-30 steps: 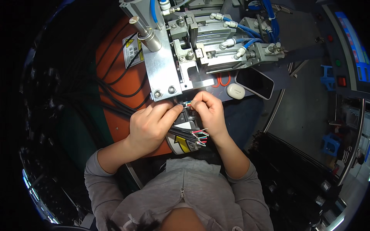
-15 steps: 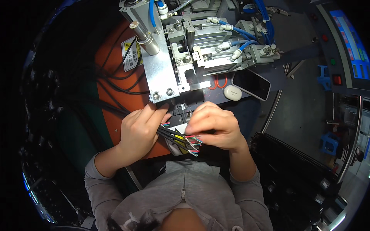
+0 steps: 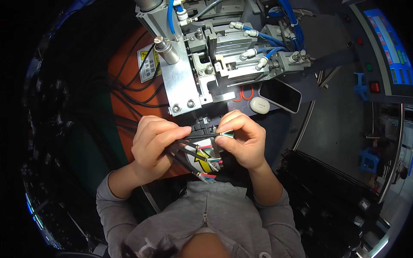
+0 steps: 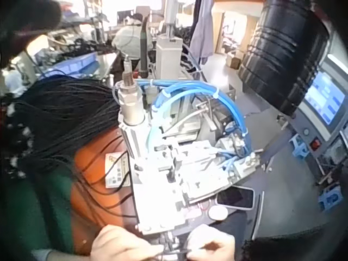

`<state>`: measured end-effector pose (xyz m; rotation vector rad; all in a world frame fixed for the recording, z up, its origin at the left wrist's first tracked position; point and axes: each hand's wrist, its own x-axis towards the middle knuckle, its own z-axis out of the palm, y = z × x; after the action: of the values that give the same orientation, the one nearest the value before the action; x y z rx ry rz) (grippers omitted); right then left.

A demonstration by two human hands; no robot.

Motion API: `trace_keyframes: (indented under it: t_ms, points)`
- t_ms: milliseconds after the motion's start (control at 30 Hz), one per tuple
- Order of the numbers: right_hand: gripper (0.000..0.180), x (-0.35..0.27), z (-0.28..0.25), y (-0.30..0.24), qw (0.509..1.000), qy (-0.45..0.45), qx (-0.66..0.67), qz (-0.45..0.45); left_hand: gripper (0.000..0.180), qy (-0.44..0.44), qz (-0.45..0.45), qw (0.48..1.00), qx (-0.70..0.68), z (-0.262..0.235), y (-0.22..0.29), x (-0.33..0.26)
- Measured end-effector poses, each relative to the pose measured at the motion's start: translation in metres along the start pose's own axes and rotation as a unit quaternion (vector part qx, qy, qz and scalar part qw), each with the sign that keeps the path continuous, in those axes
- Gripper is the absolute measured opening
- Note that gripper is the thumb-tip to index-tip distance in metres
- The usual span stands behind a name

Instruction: The person repeatedly picks up individual black wires from a large bundle, strips the ends, and crimps them using a handheld tool. The person then places the finished wires into a metal jig on the workbench. This process is repeated continuously throughout the clip.

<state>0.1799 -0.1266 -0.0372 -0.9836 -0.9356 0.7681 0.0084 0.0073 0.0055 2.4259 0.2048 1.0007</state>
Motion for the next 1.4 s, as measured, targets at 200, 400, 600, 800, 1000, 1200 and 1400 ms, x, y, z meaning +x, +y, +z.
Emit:
trace_keyframes:
  t_ms: [200, 400, 600, 800, 1000, 1200, 1400]
  points:
    - [0.014, -0.001, 0.005, -0.002, 0.999, 0.021, -0.024, -0.025, 0.035, -0.093, 0.007, 0.994, 0.064, -0.003, 0.005, 0.002]
    - [0.012, -0.005, 0.003, 0.003, 0.996, 0.080, 0.005, 0.046, 0.029, -0.088, 0.060, 0.986, 0.128, -0.004, 0.004, 0.002]
    - [0.010, -0.002, 0.012, -0.008, 0.992, 0.075, -0.047, 0.085, 0.028, -0.057, 0.072, 0.993, 0.079, -0.005, 0.009, 0.002]
    - [0.015, 0.006, 0.040, -0.012, 0.992, 0.088, -0.090, 0.022, 0.020, -0.054, 0.018, 0.997, 0.050, 0.011, 0.003, -0.006]
    - [0.020, 0.016, 0.030, -0.007, 0.959, 0.024, -0.253, -0.126, 0.014, -0.039, 0.009, 0.998, 0.044, 0.006, 0.008, 0.000]
    - [0.013, 0.012, 0.035, -0.005, 0.993, 0.103, -0.046, 0.042, 0.014, -0.054, -0.010, 0.998, 0.038, 0.010, 0.009, -0.002]
    - [0.018, 0.014, 0.034, -0.009, 0.939, 0.059, -0.322, -0.108, 0.016, -0.062, -0.008, 0.996, 0.068, 0.010, 0.010, -0.007]
